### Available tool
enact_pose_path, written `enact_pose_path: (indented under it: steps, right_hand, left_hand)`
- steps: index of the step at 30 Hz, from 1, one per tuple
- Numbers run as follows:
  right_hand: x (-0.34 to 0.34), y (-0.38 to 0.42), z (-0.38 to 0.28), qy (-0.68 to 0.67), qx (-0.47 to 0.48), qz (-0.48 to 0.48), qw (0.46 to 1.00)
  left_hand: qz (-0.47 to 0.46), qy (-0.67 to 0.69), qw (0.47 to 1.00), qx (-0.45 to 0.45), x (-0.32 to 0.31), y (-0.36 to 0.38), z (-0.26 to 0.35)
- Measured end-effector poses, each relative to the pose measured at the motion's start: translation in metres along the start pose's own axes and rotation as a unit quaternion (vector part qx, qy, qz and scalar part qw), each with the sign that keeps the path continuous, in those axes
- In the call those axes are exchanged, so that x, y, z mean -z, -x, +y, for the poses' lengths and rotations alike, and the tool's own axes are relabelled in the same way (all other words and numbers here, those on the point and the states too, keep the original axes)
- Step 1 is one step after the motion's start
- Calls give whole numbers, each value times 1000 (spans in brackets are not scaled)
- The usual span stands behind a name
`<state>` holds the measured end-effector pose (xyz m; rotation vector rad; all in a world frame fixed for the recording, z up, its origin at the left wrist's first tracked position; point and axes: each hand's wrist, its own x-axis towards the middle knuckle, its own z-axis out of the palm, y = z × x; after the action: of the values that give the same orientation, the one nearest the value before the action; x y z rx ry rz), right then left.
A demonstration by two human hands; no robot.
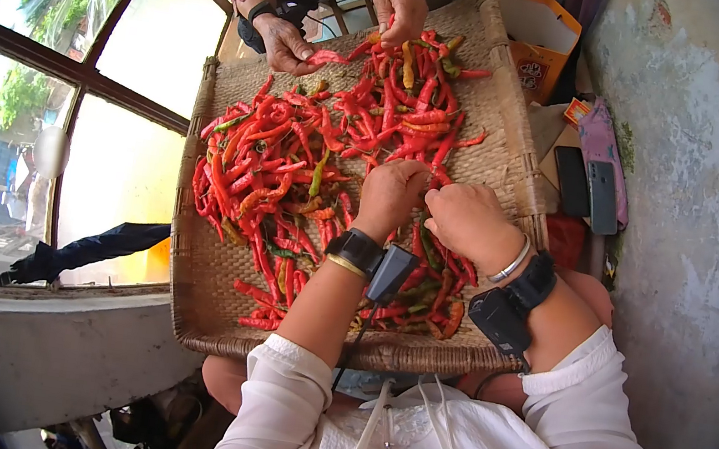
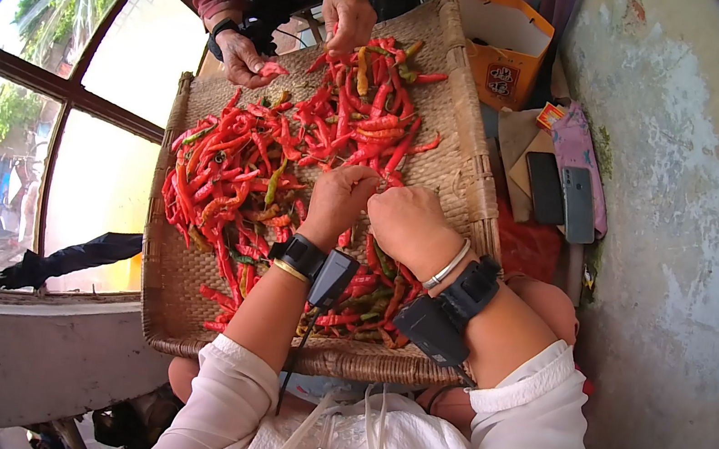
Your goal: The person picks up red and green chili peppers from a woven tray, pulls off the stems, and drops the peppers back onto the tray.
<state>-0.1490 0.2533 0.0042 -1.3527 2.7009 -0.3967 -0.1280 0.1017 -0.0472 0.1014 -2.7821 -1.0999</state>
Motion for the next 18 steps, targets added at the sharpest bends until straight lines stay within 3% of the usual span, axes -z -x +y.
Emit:
enact_pose_path:
  steps: [1, 3, 8, 11, 17, 18]
  right_hand:
    - [2, -1, 2, 3, -12, 36, 999]
    - [5, -3, 7, 11, -19, 31, 999]
    - [3, -1, 8, 48, -7, 10, 999]
    - [0, -2, 3, 21, -18, -76, 997]
    - [0, 0, 6, 8, -12, -40, 999]
    - [4, -1, 7, 12, -22, 10, 1000]
  left_hand:
    - [-8, 78, 997, -2, 5, -1, 0]
    - [-5, 52, 999, -7, 13, -2, 1]
    - [-40, -130, 987, -88, -4, 1, 7]
    - [-54, -200, 974, -90, -11, -2, 11]
    - [-21, 29, 993, -109, -4, -8, -4]
    - [-43, 144, 988, -25, 6, -7, 1]
